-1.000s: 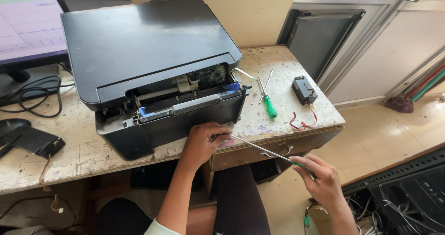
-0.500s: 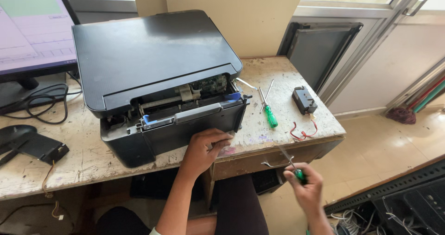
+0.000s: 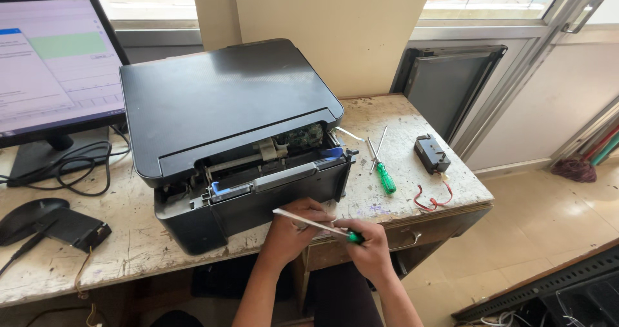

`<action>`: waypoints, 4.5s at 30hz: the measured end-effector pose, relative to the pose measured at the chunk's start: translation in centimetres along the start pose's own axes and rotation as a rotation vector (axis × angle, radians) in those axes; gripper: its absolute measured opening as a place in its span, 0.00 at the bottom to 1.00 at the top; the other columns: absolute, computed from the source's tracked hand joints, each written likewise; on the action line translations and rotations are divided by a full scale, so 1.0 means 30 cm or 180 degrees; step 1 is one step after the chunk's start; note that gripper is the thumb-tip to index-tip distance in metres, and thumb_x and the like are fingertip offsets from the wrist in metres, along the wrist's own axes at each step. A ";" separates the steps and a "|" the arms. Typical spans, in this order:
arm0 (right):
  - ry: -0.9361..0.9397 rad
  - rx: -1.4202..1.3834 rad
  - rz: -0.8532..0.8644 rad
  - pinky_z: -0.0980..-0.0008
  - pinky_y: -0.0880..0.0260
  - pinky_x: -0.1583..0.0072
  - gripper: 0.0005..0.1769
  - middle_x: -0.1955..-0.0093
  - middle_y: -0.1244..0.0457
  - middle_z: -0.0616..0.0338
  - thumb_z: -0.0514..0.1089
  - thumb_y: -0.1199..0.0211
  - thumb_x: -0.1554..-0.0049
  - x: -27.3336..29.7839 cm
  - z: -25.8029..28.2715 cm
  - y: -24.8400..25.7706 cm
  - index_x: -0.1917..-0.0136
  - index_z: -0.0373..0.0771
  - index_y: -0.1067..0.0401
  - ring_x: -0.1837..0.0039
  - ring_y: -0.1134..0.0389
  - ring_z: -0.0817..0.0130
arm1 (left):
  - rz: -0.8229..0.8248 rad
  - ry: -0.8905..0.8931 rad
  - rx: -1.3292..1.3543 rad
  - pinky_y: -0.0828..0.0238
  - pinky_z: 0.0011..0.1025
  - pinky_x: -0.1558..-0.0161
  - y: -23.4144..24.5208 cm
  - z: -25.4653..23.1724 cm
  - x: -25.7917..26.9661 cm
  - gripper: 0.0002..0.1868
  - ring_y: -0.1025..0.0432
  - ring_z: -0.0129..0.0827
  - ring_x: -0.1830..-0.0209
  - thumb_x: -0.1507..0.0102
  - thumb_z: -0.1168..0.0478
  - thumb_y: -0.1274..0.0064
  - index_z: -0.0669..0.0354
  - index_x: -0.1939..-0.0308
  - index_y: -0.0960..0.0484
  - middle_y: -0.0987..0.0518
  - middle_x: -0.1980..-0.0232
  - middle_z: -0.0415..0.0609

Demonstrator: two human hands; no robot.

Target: The person disassembles a printer by removing screws and the top cover using screwdrivers. They manipulate internal components and remove the top casing, placing it aside.

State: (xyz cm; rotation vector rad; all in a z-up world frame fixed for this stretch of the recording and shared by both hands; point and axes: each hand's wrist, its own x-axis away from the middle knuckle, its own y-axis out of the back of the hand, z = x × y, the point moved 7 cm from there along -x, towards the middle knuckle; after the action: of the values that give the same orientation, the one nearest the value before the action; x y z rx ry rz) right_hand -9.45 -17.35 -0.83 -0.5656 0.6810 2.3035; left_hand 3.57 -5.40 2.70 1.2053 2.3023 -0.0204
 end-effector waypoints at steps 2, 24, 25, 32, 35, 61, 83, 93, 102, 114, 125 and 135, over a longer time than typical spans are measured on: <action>-0.0043 -0.0134 0.0208 0.75 0.36 0.60 0.11 0.67 0.31 0.63 0.41 0.30 0.47 -0.011 0.011 -0.013 0.52 0.33 0.19 0.63 0.33 0.78 | -0.0046 -0.0168 -0.0106 0.23 0.27 0.61 0.008 -0.005 0.000 0.11 0.20 0.31 0.62 0.46 0.71 0.35 0.59 0.60 0.09 0.17 0.60 0.46; -0.0491 0.0337 -0.0677 0.71 0.46 0.65 0.12 0.72 0.42 0.62 0.44 0.42 0.39 0.196 -0.089 0.176 0.47 0.37 0.25 0.69 0.46 0.75 | -0.0432 -0.0038 -0.0112 0.27 0.26 0.64 0.019 -0.047 0.001 0.08 0.24 0.27 0.65 0.41 0.71 0.38 0.60 0.58 0.13 0.15 0.59 0.44; -0.0541 0.0433 -0.0637 0.70 0.42 0.64 0.13 0.71 0.39 0.60 0.43 0.42 0.40 0.221 -0.090 0.175 0.46 0.36 0.25 0.69 0.44 0.73 | -0.0452 -0.0089 -0.0122 0.27 0.26 0.64 0.025 -0.050 0.000 0.08 0.25 0.27 0.66 0.41 0.71 0.38 0.61 0.58 0.13 0.15 0.59 0.45; -0.0110 0.0872 -0.0202 0.67 0.27 0.51 0.13 0.55 0.27 0.50 0.40 0.38 0.41 0.324 -0.064 0.210 0.43 0.35 0.24 0.53 0.24 0.60 | -0.0609 -0.0094 -0.0092 0.24 0.26 0.57 0.028 -0.040 0.006 0.07 0.22 0.26 0.60 0.39 0.70 0.39 0.63 0.56 0.14 0.15 0.57 0.45; -0.0157 0.1038 -0.0184 0.69 0.27 0.54 0.13 0.58 0.28 0.52 0.39 0.37 0.43 0.324 -0.049 0.250 0.45 0.36 0.23 0.57 0.25 0.62 | -0.0624 -0.0026 -0.0099 0.23 0.26 0.56 0.036 -0.030 0.003 0.07 0.21 0.27 0.59 0.38 0.70 0.40 0.63 0.56 0.14 0.15 0.57 0.46; -0.0058 0.2198 0.0029 0.63 0.36 0.66 0.15 0.67 0.35 0.60 0.41 0.32 0.48 0.241 0.147 0.380 0.46 0.47 0.20 0.72 0.36 0.62 | -0.0293 -0.0101 0.0078 0.20 0.28 0.50 0.010 -0.004 -0.002 0.11 0.19 0.31 0.54 0.38 0.75 0.47 0.63 0.54 0.14 0.14 0.55 0.47; -0.0282 0.1179 0.0168 0.68 0.34 0.62 0.13 0.64 0.32 0.55 0.37 0.32 0.47 0.288 0.057 0.392 0.47 0.39 0.21 0.66 0.34 0.65 | -0.0138 -0.0102 -0.0012 0.23 0.28 0.50 0.010 -0.004 -0.002 0.09 0.18 0.32 0.54 0.38 0.73 0.43 0.62 0.56 0.13 0.13 0.57 0.47; -0.0282 0.1567 0.0075 0.65 0.43 0.68 0.16 0.71 0.40 0.58 0.37 0.32 0.49 0.250 0.167 0.400 0.46 0.42 0.21 0.73 0.43 0.66 | -0.0276 -0.0101 -0.0085 0.22 0.28 0.52 0.017 -0.005 0.000 0.08 0.18 0.30 0.56 0.38 0.69 0.40 0.60 0.56 0.12 0.13 0.56 0.46; -0.0389 0.1623 0.0044 0.65 0.44 0.68 0.15 0.71 0.40 0.57 0.38 0.32 0.49 0.251 0.152 0.407 0.47 0.42 0.20 0.73 0.45 0.66 | -0.0287 -0.0088 0.0005 0.22 0.27 0.52 0.021 -0.007 -0.001 0.09 0.19 0.30 0.56 0.38 0.70 0.42 0.60 0.54 0.13 0.13 0.56 0.46; -0.0610 0.0126 -0.0744 0.77 0.51 0.68 0.12 0.71 0.47 0.68 0.38 0.29 0.46 0.294 -0.117 0.317 0.61 0.39 0.33 0.70 0.50 0.82 | -0.0273 -0.0062 -0.0187 0.27 0.26 0.58 0.015 -0.002 0.001 0.08 0.20 0.28 0.60 0.41 0.70 0.37 0.58 0.58 0.12 0.13 0.58 0.44; -0.1065 0.1132 -0.1460 0.65 0.37 0.60 0.19 0.66 0.39 0.57 0.49 0.29 0.43 0.011 0.027 0.201 0.49 0.36 0.33 0.64 0.38 0.67 | -0.0157 -0.0320 0.0052 0.28 0.27 0.61 0.021 -0.034 0.007 0.06 0.22 0.28 0.61 0.42 0.69 0.36 0.59 0.61 0.12 0.15 0.59 0.45; -0.0967 0.2711 -0.0765 0.55 0.30 0.47 0.09 0.48 0.34 0.54 0.47 0.36 0.41 -0.051 0.073 0.199 0.49 0.41 0.25 0.49 0.29 0.53 | -0.0152 -0.0023 -0.0006 0.27 0.26 0.62 0.022 -0.033 0.003 0.05 0.22 0.28 0.63 0.41 0.67 0.36 0.61 0.62 0.12 0.15 0.61 0.44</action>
State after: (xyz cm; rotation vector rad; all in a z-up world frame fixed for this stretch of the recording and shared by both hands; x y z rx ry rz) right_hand -13.00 -20.58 3.58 0.0993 1.2459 1.6101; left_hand 3.58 -4.68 3.67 1.1473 2.3240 -0.0396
